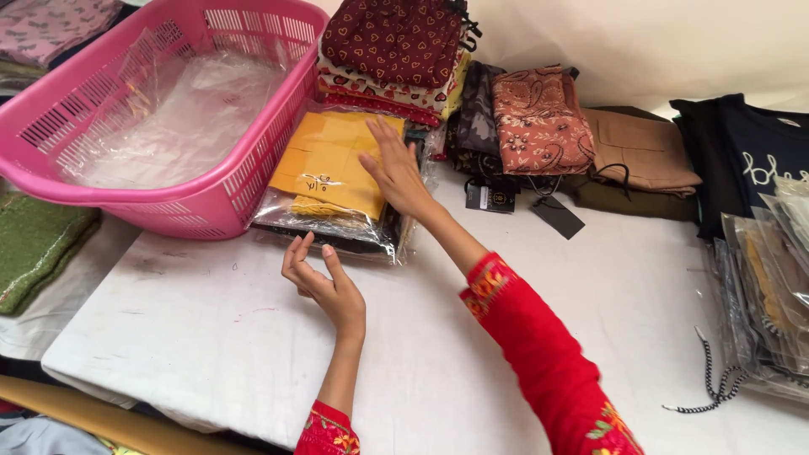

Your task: The person folds a yellow garment and places it into a clear plastic bag, then repeats the process with a brown garment and a dark green garment. Each folded item is placed into a separate bag and stacked on the table.

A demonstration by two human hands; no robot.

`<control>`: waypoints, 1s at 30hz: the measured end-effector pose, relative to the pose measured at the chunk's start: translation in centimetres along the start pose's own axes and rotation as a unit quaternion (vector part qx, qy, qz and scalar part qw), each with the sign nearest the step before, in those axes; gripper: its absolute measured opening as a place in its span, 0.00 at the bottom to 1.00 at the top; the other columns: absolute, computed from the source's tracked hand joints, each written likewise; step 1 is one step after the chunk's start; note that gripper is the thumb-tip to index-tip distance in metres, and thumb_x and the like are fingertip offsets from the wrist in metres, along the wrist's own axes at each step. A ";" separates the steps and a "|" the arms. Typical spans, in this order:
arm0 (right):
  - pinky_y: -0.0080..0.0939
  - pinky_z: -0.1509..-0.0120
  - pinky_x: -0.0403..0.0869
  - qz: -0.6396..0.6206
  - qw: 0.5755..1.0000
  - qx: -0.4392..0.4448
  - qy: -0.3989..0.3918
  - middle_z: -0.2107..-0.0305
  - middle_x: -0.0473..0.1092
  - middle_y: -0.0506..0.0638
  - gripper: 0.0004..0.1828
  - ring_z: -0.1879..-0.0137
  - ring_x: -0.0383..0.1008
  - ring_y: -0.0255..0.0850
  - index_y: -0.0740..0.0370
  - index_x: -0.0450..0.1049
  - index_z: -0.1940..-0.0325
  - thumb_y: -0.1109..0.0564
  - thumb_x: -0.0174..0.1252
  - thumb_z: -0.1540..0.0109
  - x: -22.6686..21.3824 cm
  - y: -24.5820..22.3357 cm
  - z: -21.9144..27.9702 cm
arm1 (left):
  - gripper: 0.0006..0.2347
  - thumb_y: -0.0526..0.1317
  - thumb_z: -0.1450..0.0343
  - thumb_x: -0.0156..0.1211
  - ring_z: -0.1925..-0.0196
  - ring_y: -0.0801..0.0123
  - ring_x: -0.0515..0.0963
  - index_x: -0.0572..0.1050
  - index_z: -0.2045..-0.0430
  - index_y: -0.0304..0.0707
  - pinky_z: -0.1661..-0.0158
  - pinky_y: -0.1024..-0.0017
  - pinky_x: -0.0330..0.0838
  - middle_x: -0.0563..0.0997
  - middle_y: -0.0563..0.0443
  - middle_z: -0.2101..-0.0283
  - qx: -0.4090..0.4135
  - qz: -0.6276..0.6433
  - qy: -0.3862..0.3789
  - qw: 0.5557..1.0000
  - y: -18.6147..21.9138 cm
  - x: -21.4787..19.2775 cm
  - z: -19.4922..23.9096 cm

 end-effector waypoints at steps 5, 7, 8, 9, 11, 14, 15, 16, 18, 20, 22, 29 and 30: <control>0.62 0.18 0.35 0.115 0.987 0.001 -0.109 0.21 0.37 0.56 0.43 0.17 0.33 0.51 0.55 0.40 0.19 0.33 0.42 0.31 -7.1 0.7 16.8 | 0.15 0.47 0.19 0.42 0.29 0.63 0.60 0.68 0.43 0.42 0.33 0.54 0.44 0.66 0.53 0.35 0.011 0.016 -0.004 1.000 1.1 -0.4 0.1; 0.64 0.20 0.32 0.191 0.963 -0.003 -0.192 0.22 0.34 0.54 0.45 0.18 0.31 0.49 0.55 0.38 0.19 0.32 0.44 0.33 -9.5 1.5 21.5 | 0.14 0.47 0.19 0.42 0.30 0.64 0.62 0.69 0.44 0.42 0.34 0.56 0.44 0.68 0.54 0.35 0.022 0.016 -0.009 1.000 1.5 -0.4 0.3; 0.63 0.20 0.33 0.229 0.948 0.007 -0.220 0.22 0.35 0.52 0.44 0.18 0.31 0.49 0.53 0.39 0.19 0.32 0.43 0.32 -10.3 2.0 23.2 | 0.14 0.47 0.19 0.42 0.31 0.65 0.64 0.70 0.44 0.43 0.33 0.57 0.44 0.71 0.55 0.37 0.040 0.006 -0.028 0.999 1.5 -0.4 0.4; 0.62 0.20 0.33 0.266 0.931 0.018 -0.250 0.22 0.36 0.51 0.43 0.18 0.30 0.49 0.50 0.40 0.20 0.32 0.42 0.32 -11.3 2.4 25.1 | 0.14 0.47 0.19 0.43 0.31 0.66 0.66 0.71 0.43 0.43 0.32 0.58 0.43 0.75 0.57 0.38 0.055 -0.003 -0.046 0.997 1.6 -0.4 0.7; 0.61 0.20 0.33 0.286 0.921 0.046 -0.259 0.23 0.39 0.48 0.41 0.18 0.32 0.46 0.48 0.42 0.20 0.31 0.42 0.32 -12.0 2.7 26.8 | 0.14 0.46 0.19 0.42 0.30 0.68 0.67 0.72 0.44 0.46 0.32 0.59 0.43 0.76 0.58 0.38 0.055 -0.010 -0.090 0.994 1.7 -0.8 0.5; 0.59 0.19 0.35 0.292 0.922 0.070 -0.243 0.24 0.45 0.46 0.39 0.19 0.37 0.43 0.47 0.47 0.21 0.31 0.42 0.32 -12.9 2.7 27.5 | 0.15 0.47 0.19 0.41 0.26 0.70 0.66 0.73 0.43 0.48 0.30 0.58 0.42 0.77 0.60 0.37 0.086 -0.035 -0.149 0.984 3.3 -0.5 1.3; 0.57 0.18 0.37 0.266 0.938 0.071 -0.213 0.24 0.48 0.47 0.39 0.19 0.40 0.43 0.47 0.51 0.22 0.31 0.42 0.33 -12.3 2.3 27.6 | 0.16 0.48 0.19 0.41 0.24 0.70 0.64 0.72 0.41 0.49 0.28 0.57 0.41 0.76 0.62 0.36 0.124 -0.062 -0.171 0.975 3.9 -0.8 1.2; 0.57 0.18 0.37 0.265 0.938 0.074 -0.213 0.24 0.48 0.47 0.39 0.19 0.40 0.43 0.47 0.51 0.22 0.31 0.42 0.33 -12.6 2.3 27.5 | 0.16 0.48 0.19 0.41 0.24 0.70 0.64 0.72 0.41 0.49 0.28 0.57 0.41 0.76 0.62 0.36 0.124 -0.063 -0.174 0.975 4.4 -0.4 0.5; 0.58 0.19 0.36 0.235 0.941 0.096 -0.224 0.25 0.49 0.46 0.38 0.19 0.41 0.44 0.46 0.55 0.24 0.30 0.43 0.34 -12.8 1.9 27.7 | 0.23 0.53 0.20 0.46 0.21 0.53 0.52 0.66 0.33 0.39 0.29 0.46 0.36 0.64 0.44 0.27 0.281 -0.194 -0.213 0.915 5.6 0.3 -0.6; 0.58 0.18 0.37 0.227 0.948 0.078 -0.211 0.25 0.50 0.47 0.38 0.19 0.42 0.45 0.48 0.56 0.23 0.31 0.43 0.33 -13.1 2.1 27.5 | 0.29 0.57 0.21 0.42 0.20 0.52 0.43 0.56 0.28 0.38 0.27 0.47 0.32 0.52 0.43 0.23 0.280 -0.247 -0.246 0.894 6.3 1.9 -5.8; 0.58 0.18 0.38 0.217 0.954 0.062 -0.196 0.25 0.50 0.48 0.37 0.19 0.43 0.45 0.49 0.56 0.23 0.31 0.43 0.32 -13.3 2.1 27.5 | 0.35 0.61 0.22 0.38 0.20 0.50 0.34 0.47 0.23 0.37 0.25 0.49 0.28 0.39 0.42 0.20 0.283 -0.300 -0.279 0.867 7.6 3.3 -11.9; 0.60 0.19 0.37 0.191 0.957 0.081 -0.201 0.26 0.52 0.48 0.38 0.19 0.43 0.44 0.49 0.58 0.25 0.30 0.45 0.33 -12.9 2.8 27.2 | 0.35 0.57 0.20 0.53 0.29 0.32 0.58 0.52 0.28 0.21 0.33 0.46 0.51 0.60 0.21 0.32 0.153 -0.325 -0.197 0.912 -3.3 6.4 -31.8; 0.60 0.19 0.37 0.192 0.957 0.080 -0.200 0.26 0.52 0.48 0.38 0.19 0.43 0.44 0.49 0.59 0.25 0.29 0.45 0.34 -12.7 2.8 27.2 | 0.39 0.60 0.21 0.54 0.38 0.23 0.65 0.52 0.32 0.14 0.40 0.42 0.58 0.66 0.12 0.42 0.095 -0.303 -0.189 0.929 -6.0 6.8 -33.6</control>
Point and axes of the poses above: each hand's wrist, its own z-axis away from the middle knuckle, its own x-axis out of the palm, y = z × x, the point moved 1 cm from there along -z, towards the middle knuckle
